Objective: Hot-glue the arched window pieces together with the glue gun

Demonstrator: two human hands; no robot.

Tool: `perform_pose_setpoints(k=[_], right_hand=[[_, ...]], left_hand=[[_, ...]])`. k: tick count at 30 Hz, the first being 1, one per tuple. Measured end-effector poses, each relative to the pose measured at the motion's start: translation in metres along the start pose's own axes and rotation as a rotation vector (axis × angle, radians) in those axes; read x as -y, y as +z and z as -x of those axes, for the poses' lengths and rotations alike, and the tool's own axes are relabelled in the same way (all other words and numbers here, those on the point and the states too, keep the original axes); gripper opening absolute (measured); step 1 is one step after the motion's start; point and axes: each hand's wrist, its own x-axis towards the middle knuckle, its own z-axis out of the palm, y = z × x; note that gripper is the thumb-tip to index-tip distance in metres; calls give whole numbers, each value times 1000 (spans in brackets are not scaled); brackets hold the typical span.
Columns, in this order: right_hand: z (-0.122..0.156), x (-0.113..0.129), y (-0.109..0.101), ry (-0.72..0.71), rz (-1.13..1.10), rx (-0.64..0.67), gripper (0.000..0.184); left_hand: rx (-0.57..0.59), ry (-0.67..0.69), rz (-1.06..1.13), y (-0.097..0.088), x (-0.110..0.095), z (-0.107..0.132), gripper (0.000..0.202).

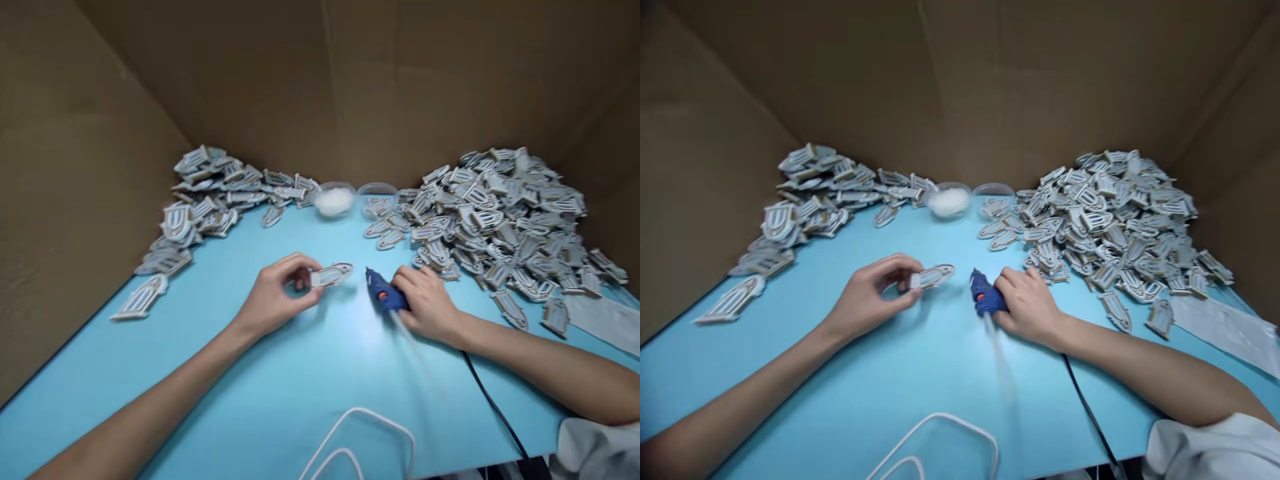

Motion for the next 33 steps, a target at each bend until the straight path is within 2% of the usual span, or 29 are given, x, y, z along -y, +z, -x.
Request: perform_pose_setpoints(k=[2,4,6,8,11,16,18,20,21,23,26,28,30,33], right_hand=[[-2,1,0,82,-76,61,24],[-3,1,0,111,-144,86,31],[-4,1,0,104,-180,97,35],[-5,1,0,95,-199,104,36],[-5,-1,1,95,-206,99,37],[-3,-4,5,106,-211,83,39],[-3,-6,6,110,-212,84,39],[-1,-7,5,106,-219,79,39],[-1,-7,5,103,-226,74,39],[1,-5,3,98,-244,61,37],[4,-5,2,93,-285,49,31],[5,-6,3,85,-315,50,27],[4,-10,6,76,-325,45,22],[4,-14,10,47,-332,25,19]], left_hand=[[-81,-175,195,-1,1,-5,37],[-121,-268,351,0,-1,-12,41],[-118,-287,390,5,-11,-27,41],[-78,-260,344,17,-29,-52,40],[-17,-164,283,53,-76,-112,36],[19,18,306,134,-181,-234,33],[-21,79,311,156,-209,-264,45],[-64,106,301,166,-214,-272,57],[-77,127,277,166,-207,-268,59],[-74,196,161,156,-175,-245,59],[-63,283,-184,117,-103,-191,55],[-121,220,-399,76,-53,-152,53],[-208,91,-525,27,-11,-115,48],[-339,-91,-649,-45,34,-72,43]])
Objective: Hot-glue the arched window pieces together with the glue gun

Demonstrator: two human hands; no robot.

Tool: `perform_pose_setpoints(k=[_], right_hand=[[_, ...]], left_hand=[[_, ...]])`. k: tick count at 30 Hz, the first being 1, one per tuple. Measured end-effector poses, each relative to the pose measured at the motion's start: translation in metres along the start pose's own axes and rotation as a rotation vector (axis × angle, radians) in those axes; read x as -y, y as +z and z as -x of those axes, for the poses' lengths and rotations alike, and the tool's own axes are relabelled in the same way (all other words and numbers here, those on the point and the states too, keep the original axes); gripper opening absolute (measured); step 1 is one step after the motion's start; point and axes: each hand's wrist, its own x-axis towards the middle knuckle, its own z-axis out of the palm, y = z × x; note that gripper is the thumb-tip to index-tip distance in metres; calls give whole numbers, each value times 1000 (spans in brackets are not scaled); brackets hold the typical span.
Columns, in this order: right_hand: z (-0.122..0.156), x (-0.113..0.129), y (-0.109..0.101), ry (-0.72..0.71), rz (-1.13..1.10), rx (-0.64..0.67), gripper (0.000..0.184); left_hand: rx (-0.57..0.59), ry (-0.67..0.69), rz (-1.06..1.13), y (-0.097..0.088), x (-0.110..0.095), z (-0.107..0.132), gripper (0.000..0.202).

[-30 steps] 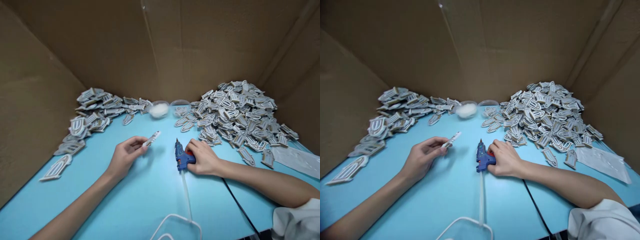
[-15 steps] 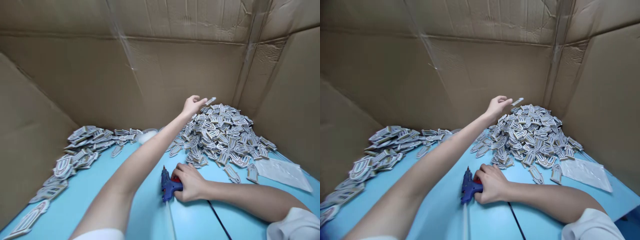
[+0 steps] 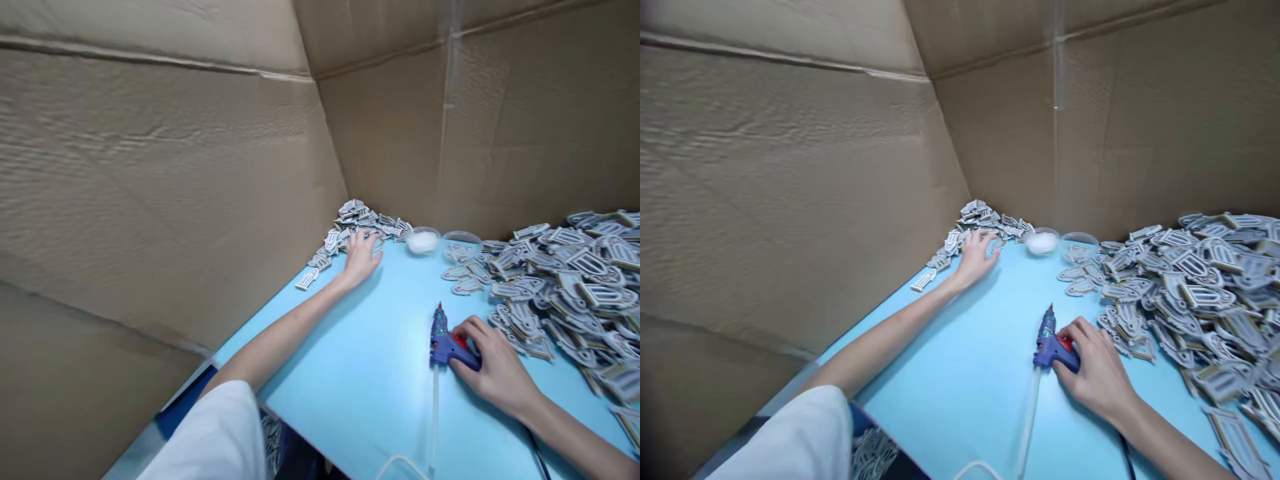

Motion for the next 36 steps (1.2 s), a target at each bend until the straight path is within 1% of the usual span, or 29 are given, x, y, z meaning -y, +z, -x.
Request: perform_pose_setpoints(k=[2,4,5,7,8,10,12,14,16,17,19,21,24,27,29,31,32,36], right_hand=[[0,-1,0,-31,-11,0,18],[-1,1,-1,-60,-28,4,18],[-1,2,-2,-69,-36,5,19],[-2,5,-3,-78,-46,4,20],[-3,7,-3,-80,-48,-4,19],[-5,8,-5,-88,-37,-50,19],[-11,8,-7,-108,12,-131,19],[-24,6,-13,-150,111,-190,20],[-48,7,-21,-197,271,-173,23],[-64,8,-26,-204,380,-146,25],[-105,12,-33,-147,598,-42,28],[-150,16,-36,-114,639,-27,29],[-211,19,-31,-60,649,-26,36],[-255,18,-20,-32,633,-12,38],[-272,17,-13,-20,617,9,30],[-283,16,-8,-11,596,26,18],[-286,15,-6,-11,582,27,15],[-290,14,-7,-19,486,-40,12]], left_hand=[[24,-27,-41,-17,40,5,42],[109,31,-32,-20,65,7,42],[159,73,-15,-18,73,6,43],[240,145,32,-8,82,5,44],[261,169,56,-3,84,4,46],[265,199,101,4,86,3,46],[247,228,140,6,86,4,44],[243,275,178,4,83,7,38],[262,336,216,2,75,13,30],[275,369,236,0,69,16,26],[302,433,273,-1,55,25,17],[329,491,302,-3,42,35,15],[366,570,332,-7,29,49,31],[421,645,363,-12,22,58,34],[466,695,380,-15,20,61,30],[494,731,396,-16,17,62,25],[501,740,407,-16,17,62,23],[532,744,477,-14,15,62,20]])
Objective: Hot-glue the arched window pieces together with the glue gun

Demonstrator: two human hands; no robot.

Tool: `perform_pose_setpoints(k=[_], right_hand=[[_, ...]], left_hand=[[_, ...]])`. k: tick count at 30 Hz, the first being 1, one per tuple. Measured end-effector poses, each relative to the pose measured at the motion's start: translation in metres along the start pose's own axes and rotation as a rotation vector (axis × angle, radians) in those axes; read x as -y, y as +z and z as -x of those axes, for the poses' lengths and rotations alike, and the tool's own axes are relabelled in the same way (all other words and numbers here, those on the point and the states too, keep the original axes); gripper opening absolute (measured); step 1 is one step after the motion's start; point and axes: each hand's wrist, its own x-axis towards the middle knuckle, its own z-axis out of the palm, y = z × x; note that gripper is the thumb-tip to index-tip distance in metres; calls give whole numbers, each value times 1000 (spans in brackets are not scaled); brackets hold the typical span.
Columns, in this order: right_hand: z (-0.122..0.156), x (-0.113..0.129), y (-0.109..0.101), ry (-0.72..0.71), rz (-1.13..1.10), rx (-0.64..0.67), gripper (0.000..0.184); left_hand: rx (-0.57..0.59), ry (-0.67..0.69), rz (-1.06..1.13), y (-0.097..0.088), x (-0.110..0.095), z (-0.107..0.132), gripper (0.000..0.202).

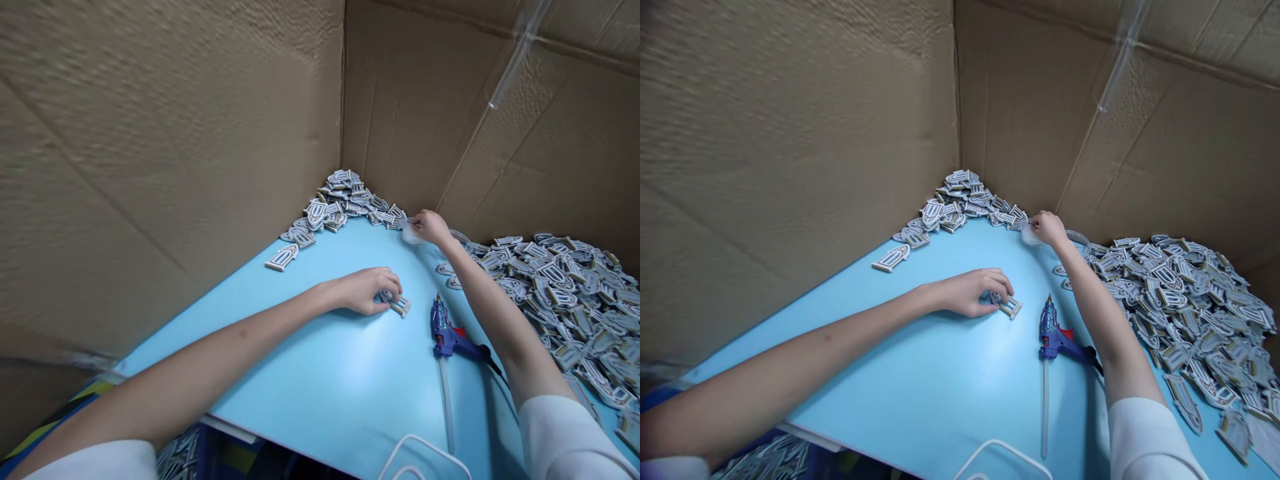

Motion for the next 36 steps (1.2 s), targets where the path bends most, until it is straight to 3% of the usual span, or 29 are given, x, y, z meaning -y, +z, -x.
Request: perform_pose_setpoints(k=[7,11,12,15,17,20,27,30,36], right_hand=[[27,7,-14,70,-304,-178,18],[83,21,-27,26,-512,-158,14],[102,26,-30,-40,-632,-135,14],[156,47,-38,-166,-758,9,12],[182,59,-39,-149,-742,75,9],[199,67,-36,-146,-692,79,10],[195,58,-28,-311,-501,227,12],[199,64,-26,-418,-357,311,22],[210,81,-21,-546,-115,301,16]], left_hand=[[5,-126,387,9,-5,-1,49],[-1,-154,510,16,-10,-3,58],[-13,-151,514,17,-11,-4,58],[-34,-151,528,21,-13,-5,57],[-35,-157,565,23,-14,-6,55],[-45,-169,598,25,-14,-7,53],[-42,-198,613,23,-15,-8,54],[-23,-210,615,23,-16,-8,55],[-22,-197,607,23,-14,-8,53]])
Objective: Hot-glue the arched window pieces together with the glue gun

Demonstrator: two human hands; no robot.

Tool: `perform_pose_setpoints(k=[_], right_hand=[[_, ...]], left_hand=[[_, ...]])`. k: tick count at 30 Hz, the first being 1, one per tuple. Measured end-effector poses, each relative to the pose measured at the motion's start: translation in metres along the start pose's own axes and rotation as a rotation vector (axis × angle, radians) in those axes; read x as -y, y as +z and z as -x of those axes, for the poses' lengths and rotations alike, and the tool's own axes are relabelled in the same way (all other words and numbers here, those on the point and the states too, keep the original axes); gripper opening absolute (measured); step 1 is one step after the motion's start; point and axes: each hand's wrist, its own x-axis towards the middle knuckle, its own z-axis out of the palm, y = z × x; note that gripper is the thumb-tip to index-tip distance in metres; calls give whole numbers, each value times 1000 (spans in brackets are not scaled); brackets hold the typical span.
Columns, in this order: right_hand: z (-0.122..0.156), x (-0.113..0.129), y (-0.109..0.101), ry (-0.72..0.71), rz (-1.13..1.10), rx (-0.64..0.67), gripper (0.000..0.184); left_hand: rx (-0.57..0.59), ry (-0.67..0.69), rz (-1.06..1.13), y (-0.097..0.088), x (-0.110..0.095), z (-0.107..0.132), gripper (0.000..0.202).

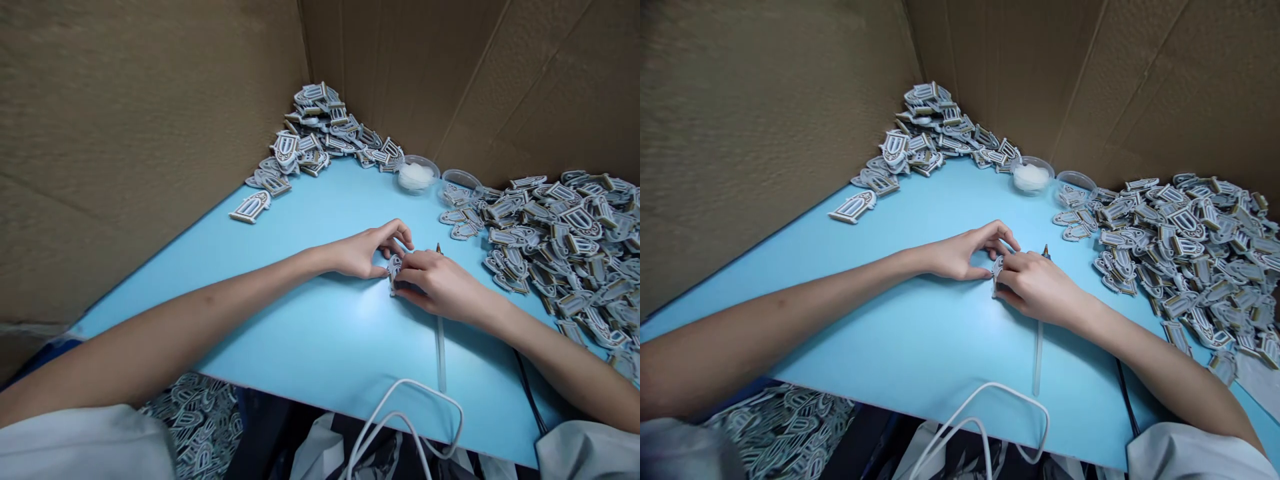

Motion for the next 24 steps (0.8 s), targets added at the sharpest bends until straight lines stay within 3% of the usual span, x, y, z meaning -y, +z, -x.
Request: perform_pose_setpoints(k=[5,12,16,24], right_hand=[[1,6,-3,-5,47,10,22],[0,-4,-4,237,-518,-201,22],[-2,-3,-1,218,-509,-245,29],[-3,-2,5,278,-507,-241,15]], left_hand=[[5,21,-16,-1,1,0,51],[1,19,-38,-2,2,0,54],[2,17,-54,-2,2,0,55],[4,49,-73,-1,1,0,51]])
